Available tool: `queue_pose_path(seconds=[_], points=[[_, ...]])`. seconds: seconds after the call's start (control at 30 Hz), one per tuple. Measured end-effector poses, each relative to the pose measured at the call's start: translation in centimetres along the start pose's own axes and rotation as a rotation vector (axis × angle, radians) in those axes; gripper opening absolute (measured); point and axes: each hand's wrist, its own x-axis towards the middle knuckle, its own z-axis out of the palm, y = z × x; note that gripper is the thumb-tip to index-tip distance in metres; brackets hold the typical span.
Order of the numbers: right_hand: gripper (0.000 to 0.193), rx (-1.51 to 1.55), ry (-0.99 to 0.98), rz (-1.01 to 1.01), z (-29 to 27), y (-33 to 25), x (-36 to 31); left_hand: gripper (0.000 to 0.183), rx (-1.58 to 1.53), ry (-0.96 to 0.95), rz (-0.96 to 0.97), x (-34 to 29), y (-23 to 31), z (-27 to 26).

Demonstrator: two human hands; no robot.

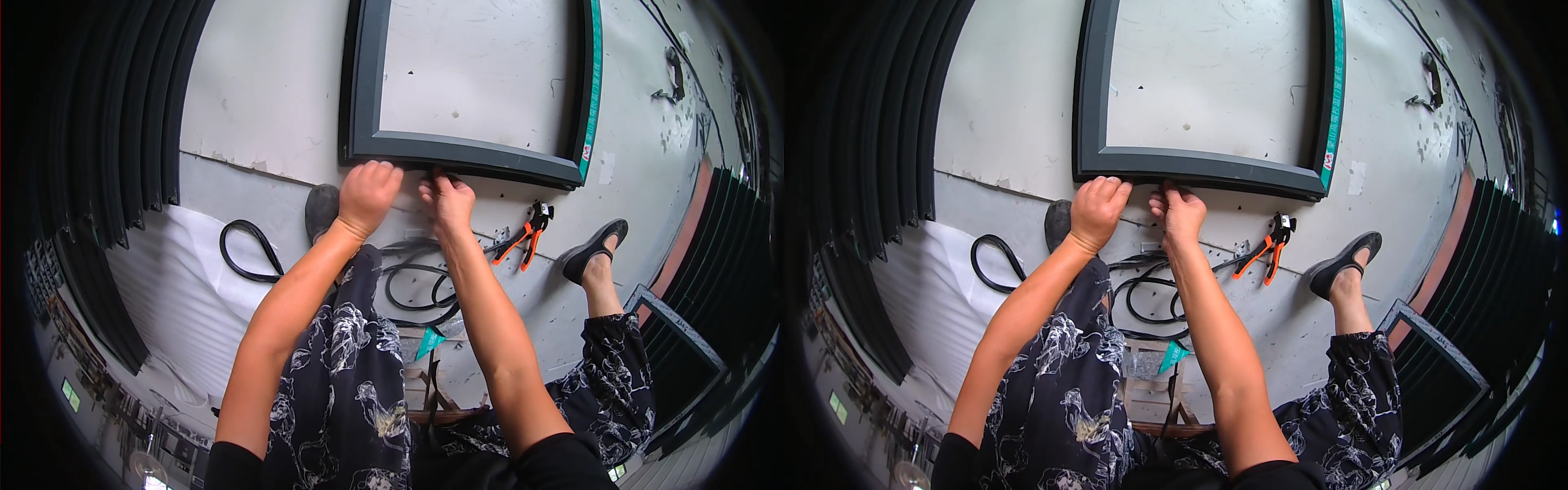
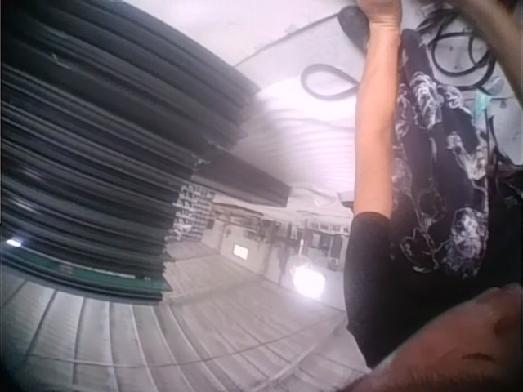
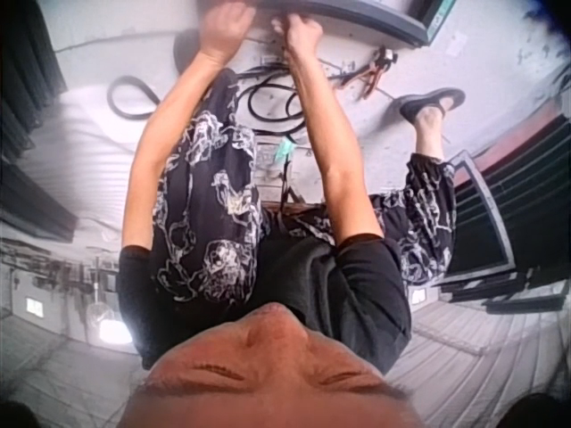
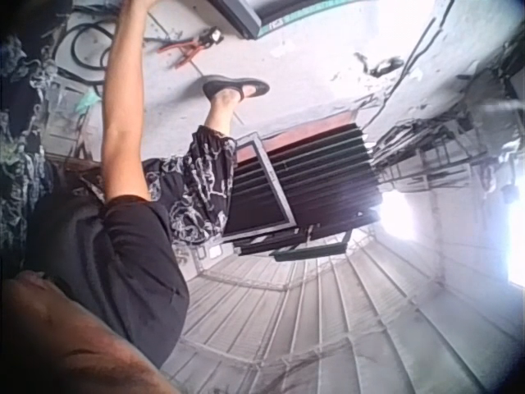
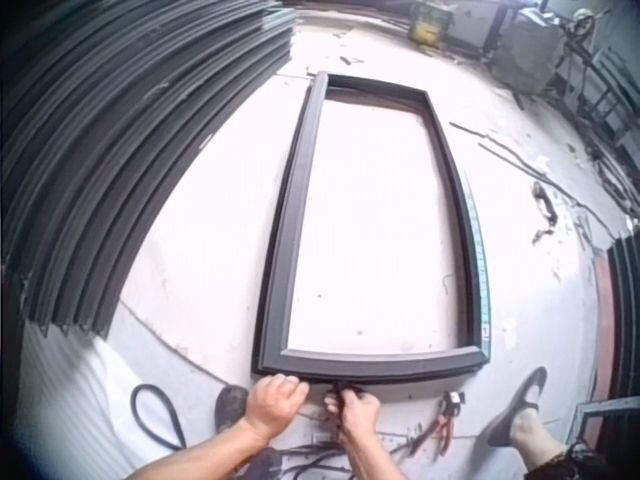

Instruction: The person fits a rubber seal into the groove of a metal frame by hand, using a pair of pliers to cut the seal and then pressing it into the corner of the frame.

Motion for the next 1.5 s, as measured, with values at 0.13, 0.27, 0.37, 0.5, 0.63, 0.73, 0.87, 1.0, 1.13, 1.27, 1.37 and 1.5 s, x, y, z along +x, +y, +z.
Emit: queue_pose_path(seconds=[0.13,0.27,0.37,0.5,0.63,0.73,0.87,1.0,1.13,1.27,1.37,1.5], points=[[0.018,-0.071,0.019,-0.005,0.3,-0.4,-0.2,0.022,0.004,0.046,0.014,-0.1,-0.2,0.1],[0.018,-0.062,0.027,-0.008,0.3,-0.2,0.3,0.018,0.01,0.038,0.004,0.0,-0.1,0.3],[0.018,0.007,0.035,0.017,0.1,0.0,0.2,0.015,0.022,0.0,-0.018,-0.1,0.1,0.4],[0.018,-0.041,0.033,0.018,0.1,0.2,-0.1,0.011,0.044,-0.029,-0.048,-0.3,0.1,0.6],[0.019,-0.026,0.071,-0.104,0.6,0.3,0.1,0.009,0.042,-0.012,-0.041,-0.1,0.3,0.7],[0.019,-0.019,0.088,-0.054,0.8,0.3,0.1,0.008,0.063,-0.03,-0.051,-0.2,0.4,0.6],[0.018,0.01,0.084,-0.04,0.7,0.5,0.1,0.008,0.071,-0.026,-0.064,-0.3,0.5,0.7],[0.016,0.038,0.109,-0.058,0.8,0.4,0.1,0.016,0.067,-0.105,-0.077,-0.2,0.5,0.5],[0.015,0.061,0.199,-0.026,1.4,-0.6,0.5,0.008,0.078,-0.043,-0.053,-0.2,0.5,0.8],[0.016,0.014,0.152,-0.032,0.8,-0.2,0.7,0.019,0.097,-0.137,-0.089,-0.4,0.8,1.0],[0.019,0.046,0.122,-0.066,1.2,0.3,-0.1,0.01,0.101,-0.029,-0.021,-0.6,0.5,1.0],[0.017,0.048,0.002,-0.105,0.3,1.3,-0.5,0.01,0.087,-0.053,0.006,-0.2,0.4,0.8]])
